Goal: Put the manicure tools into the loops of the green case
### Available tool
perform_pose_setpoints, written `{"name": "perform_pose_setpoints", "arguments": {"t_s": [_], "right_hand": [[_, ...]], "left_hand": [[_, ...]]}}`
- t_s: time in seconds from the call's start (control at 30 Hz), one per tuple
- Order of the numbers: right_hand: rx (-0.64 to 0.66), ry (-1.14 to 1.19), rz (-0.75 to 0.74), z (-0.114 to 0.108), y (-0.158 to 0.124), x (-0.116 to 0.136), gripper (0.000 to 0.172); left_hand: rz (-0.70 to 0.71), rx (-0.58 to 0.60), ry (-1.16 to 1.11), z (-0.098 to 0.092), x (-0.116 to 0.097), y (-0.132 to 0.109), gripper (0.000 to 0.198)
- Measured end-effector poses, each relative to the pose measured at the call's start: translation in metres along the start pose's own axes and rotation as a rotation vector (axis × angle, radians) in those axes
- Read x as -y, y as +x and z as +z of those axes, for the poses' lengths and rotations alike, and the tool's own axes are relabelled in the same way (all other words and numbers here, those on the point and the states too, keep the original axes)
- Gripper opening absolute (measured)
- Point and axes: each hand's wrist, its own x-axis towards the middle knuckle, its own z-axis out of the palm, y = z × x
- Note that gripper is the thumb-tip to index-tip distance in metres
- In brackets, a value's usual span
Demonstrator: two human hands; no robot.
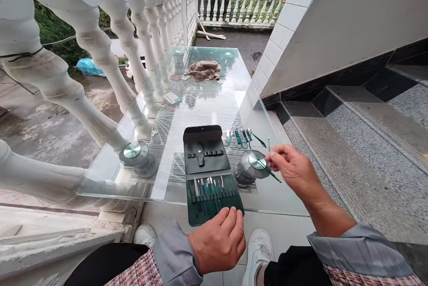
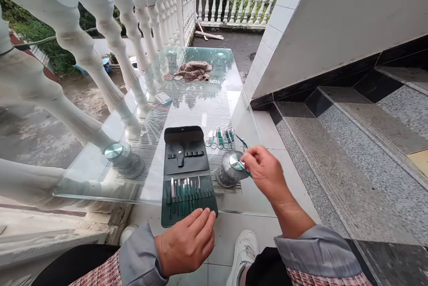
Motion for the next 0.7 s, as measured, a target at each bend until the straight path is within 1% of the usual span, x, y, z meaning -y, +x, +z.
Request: {"name": "perform_pose_setpoints", "arguments": {"t_s": [0.03,0.07,0.13,0.2,0.3,0.37,0.43,0.57,0.63,0.7], "right_hand": [[-0.073,0.169,0.058,-0.005,0.002,0.0,0.016],[-0.131,0.286,0.104,-0.009,0.003,0.0,0.018],[-0.205,0.439,0.156,-0.014,0.003,0.0,0.023],[-0.229,0.542,0.17,-0.016,0.002,0.001,0.03],[-0.223,0.642,0.168,-0.017,0.0,0.004,0.043],[-0.184,0.663,0.154,-0.014,-0.002,0.005,0.052],[-0.119,0.645,0.14,-0.009,-0.005,0.006,0.058],[0.105,0.573,0.145,0.011,-0.014,0.007,0.068],[0.224,0.533,0.164,0.023,-0.019,0.009,0.068],[0.307,0.487,0.175,0.035,-0.022,0.011,0.063]], "left_hand": [[0.002,0.0,0.002,0.001,0.0,0.0,0.021],[0.003,-0.001,0.004,0.001,-0.001,-0.001,0.021],[0.005,0.009,0.008,0.003,-0.002,-0.001,0.021],[0.009,0.025,0.008,0.003,-0.002,-0.001,0.02],[0.016,0.039,0.009,0.003,-0.002,-0.001,0.021],[0.018,0.03,0.009,0.003,-0.001,0.0,0.021],[0.017,0.027,0.01,0.002,-0.001,0.0,0.021],[0.015,0.02,0.01,0.001,-0.001,0.001,0.022],[0.012,0.01,0.008,0.001,-0.001,0.001,0.022],[0.011,0.013,0.009,0.002,-0.002,0.001,0.022]]}}
